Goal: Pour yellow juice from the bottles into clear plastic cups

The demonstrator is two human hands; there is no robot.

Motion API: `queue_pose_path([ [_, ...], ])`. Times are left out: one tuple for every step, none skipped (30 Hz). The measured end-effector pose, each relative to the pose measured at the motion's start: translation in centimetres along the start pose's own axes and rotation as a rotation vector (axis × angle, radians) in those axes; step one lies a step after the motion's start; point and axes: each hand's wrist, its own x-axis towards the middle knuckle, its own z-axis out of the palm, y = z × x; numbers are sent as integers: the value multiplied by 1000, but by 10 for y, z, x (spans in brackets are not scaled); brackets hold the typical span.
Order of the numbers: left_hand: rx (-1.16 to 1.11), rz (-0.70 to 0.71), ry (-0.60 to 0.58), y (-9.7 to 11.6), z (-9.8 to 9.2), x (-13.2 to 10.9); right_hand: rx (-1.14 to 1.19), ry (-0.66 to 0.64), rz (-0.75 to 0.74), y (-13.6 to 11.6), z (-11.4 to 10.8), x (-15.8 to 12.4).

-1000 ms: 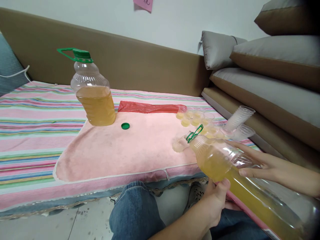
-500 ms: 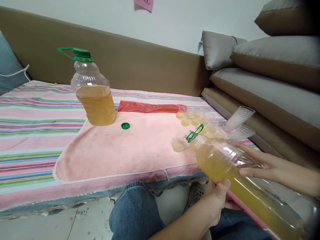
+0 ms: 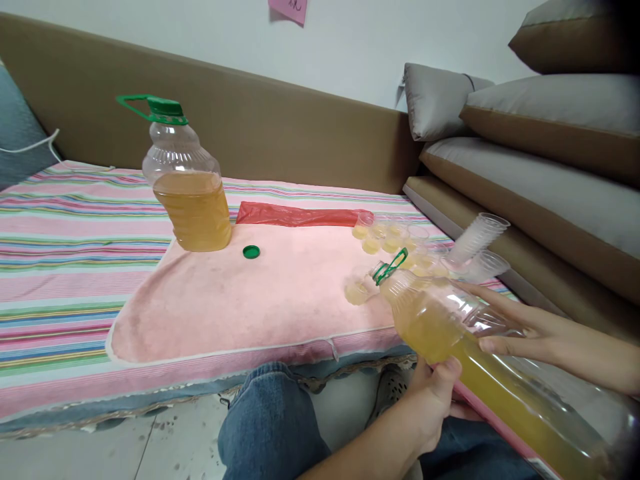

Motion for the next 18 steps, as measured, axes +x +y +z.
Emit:
queue_pose_path([
  [1, 1, -3, 0, 0, 0, 7, 4, 6, -1, 1, -1],
  [1, 0, -3, 0, 0, 0, 12, 2, 9, -1, 1, -1],
  [1, -3, 0, 0, 0, 1, 15, -5, 10, -1, 1, -1],
  [1, -6, 4, 0, 0, 1, 14, -16, 9, 0, 0, 0],
  [0, -10, 9, 0, 0, 1, 8, -31, 7, 2, -1, 1],
  [0, -13, 11, 0, -1, 2, -4, -50, 6, 3, -2, 2],
  [0, -16, 13, 0, -1, 2, -23, -79, 6, 6, -4, 4],
  [2, -19, 12, 0, -1, 2, -46, -110, 8, 8, -6, 5],
  [6, -20, 10, 0, -1, 2, -70, -143, 7, 10, -8, 7],
  [9, -19, 7, -1, -1, 2, -91, -164, 3, 12, -9, 9],
  [10, -18, 4, -1, -1, 1, -106, -170, -5, 14, -10, 10],
  [8, -15, 3, -1, -1, 1, -114, -169, -13, 16, -11, 11],
  [5, -13, 0, -1, -1, 1, -118, -162, -18, 17, -11, 12],
  [1, -9, -3, 0, -1, 1, -118, -149, -20, 18, -11, 12],
  [-5, -5, -8, 0, -1, 1, -116, -142, -20, 19, -10, 12],
  [-9, -2, -13, 0, -1, 0, -115, -135, -20, 20, -10, 11],
  [-11, -1, -15, 0, -1, 1, -114, -133, -22, 20, -9, 11],
  [-12, -2, -15, 0, -1, 1, -112, -127, -27, 21, -8, 11],
])
